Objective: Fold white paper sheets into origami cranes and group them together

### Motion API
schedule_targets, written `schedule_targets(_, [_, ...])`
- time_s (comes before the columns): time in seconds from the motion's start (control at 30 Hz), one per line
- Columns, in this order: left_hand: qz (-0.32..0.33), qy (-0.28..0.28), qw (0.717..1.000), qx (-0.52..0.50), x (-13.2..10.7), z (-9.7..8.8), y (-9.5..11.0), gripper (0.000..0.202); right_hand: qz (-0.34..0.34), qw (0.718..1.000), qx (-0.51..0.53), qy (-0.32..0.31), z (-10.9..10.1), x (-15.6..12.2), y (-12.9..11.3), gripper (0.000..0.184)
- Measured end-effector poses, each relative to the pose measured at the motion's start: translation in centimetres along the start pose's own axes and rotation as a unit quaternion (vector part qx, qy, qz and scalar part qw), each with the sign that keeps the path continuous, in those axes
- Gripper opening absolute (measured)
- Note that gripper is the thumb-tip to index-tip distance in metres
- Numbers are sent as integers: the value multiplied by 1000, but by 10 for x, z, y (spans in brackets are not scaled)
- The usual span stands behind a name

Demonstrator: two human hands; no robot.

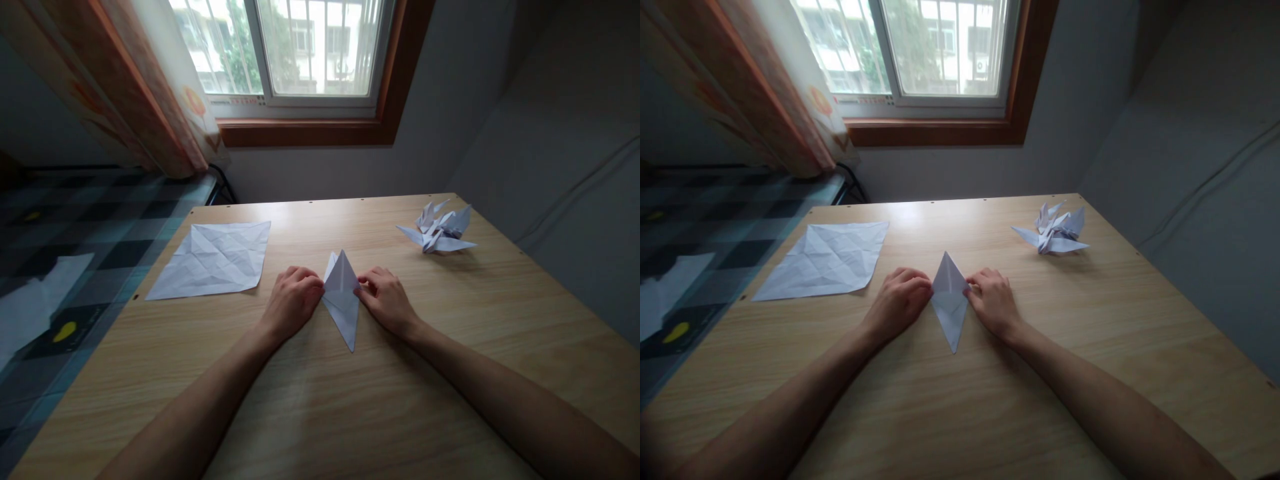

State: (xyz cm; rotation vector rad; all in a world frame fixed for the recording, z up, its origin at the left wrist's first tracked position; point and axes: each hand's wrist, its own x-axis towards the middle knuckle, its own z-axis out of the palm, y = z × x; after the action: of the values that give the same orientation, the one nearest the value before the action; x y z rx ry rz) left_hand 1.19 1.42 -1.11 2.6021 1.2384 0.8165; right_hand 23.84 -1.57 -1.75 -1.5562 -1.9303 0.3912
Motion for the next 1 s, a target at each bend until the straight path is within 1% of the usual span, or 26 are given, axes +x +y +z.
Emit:
schedule_targets(0.03, [6,2,1000,1,0,0,0,16,-9,1000,8,1,0,0,1,10])
schedule_targets(0.13, [30,3,999,15,0,-1,1,17,-44,999,25,4,-1,-1,4,20])
schedule_targets(0.23, [55,-2,998,36,-1,-3,4,17,-77,997,5,-2,-3,-1,5,25])
schedule_targets(0.43, [99,-31,991,81,-1,-11,12,16,-125,987,-95,-36,-8,-4,3,26])
schedule_targets(0.57, [101,-42,988,107,-1,-14,21,12,-131,985,-108,-42,-8,-6,1,23])
schedule_targets(0.63, [100,-43,986,127,-2,-14,26,27,-137,983,-113,-45,-9,-8,0,19])
schedule_targets(0.7, [103,-43,982,151,-2,-13,29,42,-150,979,-131,-50,-9,-9,-3,21])
schedule_targets(0.73, [106,-46,980,162,-3,-12,30,46,-157,976,-143,-53,-9,-10,-5,23])
schedule_targets(0.87, [117,-60,974,185,-4,-11,30,48,-169,967,-180,-60,-9,-14,-12,25])
schedule_targets(1.0, [120,-62,978,157,-3,-12,27,45,-171,964,-196,-56,-9,-15,-13,25])
